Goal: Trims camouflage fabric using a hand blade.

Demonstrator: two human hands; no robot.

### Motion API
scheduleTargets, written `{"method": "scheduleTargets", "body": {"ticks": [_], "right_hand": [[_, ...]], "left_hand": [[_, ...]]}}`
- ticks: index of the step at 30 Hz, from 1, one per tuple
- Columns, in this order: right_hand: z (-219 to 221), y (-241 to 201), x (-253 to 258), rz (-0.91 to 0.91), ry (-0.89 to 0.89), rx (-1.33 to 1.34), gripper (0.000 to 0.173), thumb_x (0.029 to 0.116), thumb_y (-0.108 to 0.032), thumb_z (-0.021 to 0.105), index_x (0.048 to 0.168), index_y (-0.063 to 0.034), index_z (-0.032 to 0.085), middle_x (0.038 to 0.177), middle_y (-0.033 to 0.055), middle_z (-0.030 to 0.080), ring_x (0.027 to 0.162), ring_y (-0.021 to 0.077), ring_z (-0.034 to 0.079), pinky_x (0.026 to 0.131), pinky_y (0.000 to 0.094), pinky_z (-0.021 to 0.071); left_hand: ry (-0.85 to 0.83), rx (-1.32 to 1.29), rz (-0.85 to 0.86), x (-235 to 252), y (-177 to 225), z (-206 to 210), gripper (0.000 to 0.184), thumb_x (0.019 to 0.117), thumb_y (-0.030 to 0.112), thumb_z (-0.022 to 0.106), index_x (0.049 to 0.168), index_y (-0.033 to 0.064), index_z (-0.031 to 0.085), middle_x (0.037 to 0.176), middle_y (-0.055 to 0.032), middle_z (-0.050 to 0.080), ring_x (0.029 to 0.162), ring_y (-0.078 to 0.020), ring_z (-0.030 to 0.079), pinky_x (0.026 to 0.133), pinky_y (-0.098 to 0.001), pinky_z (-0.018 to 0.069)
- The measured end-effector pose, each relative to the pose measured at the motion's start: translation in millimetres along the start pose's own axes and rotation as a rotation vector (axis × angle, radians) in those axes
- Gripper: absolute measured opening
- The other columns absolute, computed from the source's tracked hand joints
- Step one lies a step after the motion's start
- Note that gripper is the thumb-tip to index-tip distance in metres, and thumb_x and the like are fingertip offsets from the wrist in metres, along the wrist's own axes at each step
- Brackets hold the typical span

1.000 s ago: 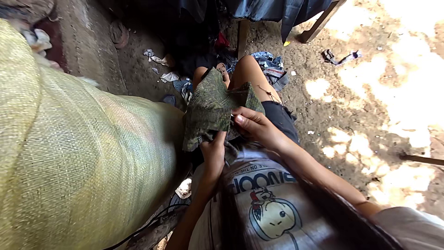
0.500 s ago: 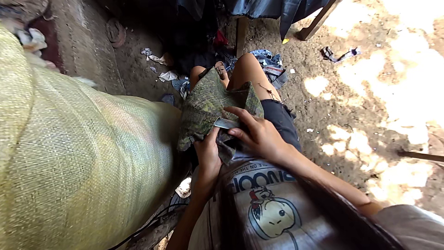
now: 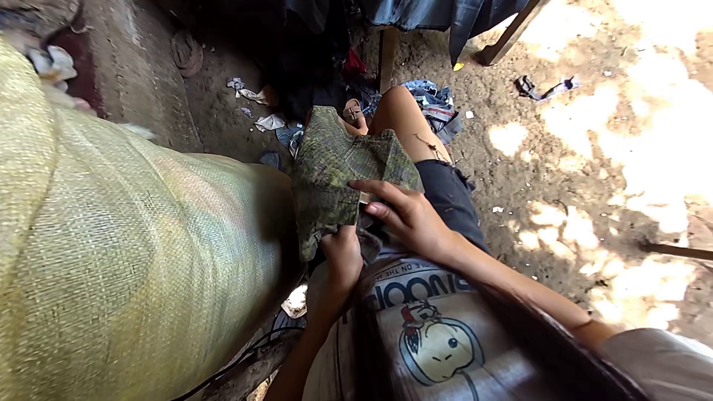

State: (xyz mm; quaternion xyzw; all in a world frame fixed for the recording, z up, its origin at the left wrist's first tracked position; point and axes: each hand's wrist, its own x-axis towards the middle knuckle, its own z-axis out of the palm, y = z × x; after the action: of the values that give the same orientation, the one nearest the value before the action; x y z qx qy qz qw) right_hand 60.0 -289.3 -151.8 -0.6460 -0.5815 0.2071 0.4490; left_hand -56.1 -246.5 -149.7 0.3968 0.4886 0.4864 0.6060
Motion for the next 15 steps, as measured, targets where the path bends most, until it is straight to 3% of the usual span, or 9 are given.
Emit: {"method": "scheduleTargets", "body": {"ticks": [3, 4, 6, 8, 12, 15], "right_hand": [[-4, 2, 8, 0.052, -0.033, 0.241, 0.024, 0.1073, -0.021, 0.048, 0.116, -0.0061, 0.065, 0.108, 0.0017, 0.071, 0.091, 0.0023, 0.066, 0.078, 0.0237, 0.0551], [-5, 2, 10, 0.068, -0.045, 0.319, 0.021, 0.1073, -0.018, 0.048, 0.113, -0.0051, 0.064, 0.108, -0.0002, 0.070, 0.093, -0.0017, 0.065, 0.081, 0.0194, 0.0536], [-7, 3, 11, 0.098, -0.047, 0.399, 0.019, 0.1067, -0.017, 0.048, 0.108, -0.0053, 0.063, 0.103, -0.0030, 0.068, 0.084, -0.0051, 0.060, 0.074, 0.0150, 0.0500], [-9, 3, 11, 0.104, -0.060, 0.378, 0.018, 0.1064, -0.018, 0.050, 0.109, -0.0061, 0.063, 0.100, -0.0031, 0.068, 0.083, -0.0039, 0.061, 0.074, 0.0167, 0.0517], [-9, 2, 10, 0.015, -0.055, 0.134, 0.029, 0.1040, -0.028, 0.056, 0.121, -0.0063, 0.064, 0.087, 0.0021, 0.068, 0.072, 0.0085, 0.063, 0.063, 0.0296, 0.0538], [-9, -1, 8, -0.057, -0.041, -0.071, 0.044, 0.1036, -0.039, 0.054, 0.133, -0.0073, 0.062, 0.082, 0.0048, 0.066, 0.059, 0.0162, 0.059, 0.050, 0.0359, 0.0485]], "left_hand": [[0.005, 0.096, 0.028, -1, -2, 1, 0.020, 0.0869, -0.010, 0.063, 0.101, 0.0045, 0.065, 0.087, 0.0101, 0.072, 0.088, 0.0036, 0.068, 0.084, -0.0191, 0.0576], [0.002, 0.114, 0.021, 0, -1, 2, 0.023, 0.0854, -0.011, 0.064, 0.102, 0.0042, 0.064, 0.087, 0.0107, 0.071, 0.088, 0.0046, 0.068, 0.084, -0.0181, 0.0571], [-0.017, 0.157, -0.038, 3, 1, 1, 0.024, 0.0828, -0.011, 0.068, 0.101, 0.0038, 0.065, 0.084, 0.0097, 0.071, 0.085, 0.0045, 0.068, 0.081, -0.0181, 0.0577], [-0.046, 0.182, -0.131, 5, 5, -1, 0.023, 0.0823, -0.011, 0.070, 0.100, 0.0034, 0.067, 0.083, 0.0071, 0.072, 0.082, 0.0018, 0.069, 0.078, -0.0199, 0.0586], [-0.072, 0.080, -0.183, 10, 17, 0, 0.031, 0.0828, -0.015, 0.065, 0.107, 0.0041, 0.064, 0.091, 0.0037, 0.072, 0.088, -0.0024, 0.070, 0.082, -0.0230, 0.0594], [-0.063, 0.020, -0.190, 13, 22, -1, 0.026, 0.0859, -0.011, 0.063, 0.105, 0.0073, 0.064, 0.089, 0.0038, 0.072, 0.086, -0.0029, 0.070, 0.081, -0.0230, 0.0591]]}}
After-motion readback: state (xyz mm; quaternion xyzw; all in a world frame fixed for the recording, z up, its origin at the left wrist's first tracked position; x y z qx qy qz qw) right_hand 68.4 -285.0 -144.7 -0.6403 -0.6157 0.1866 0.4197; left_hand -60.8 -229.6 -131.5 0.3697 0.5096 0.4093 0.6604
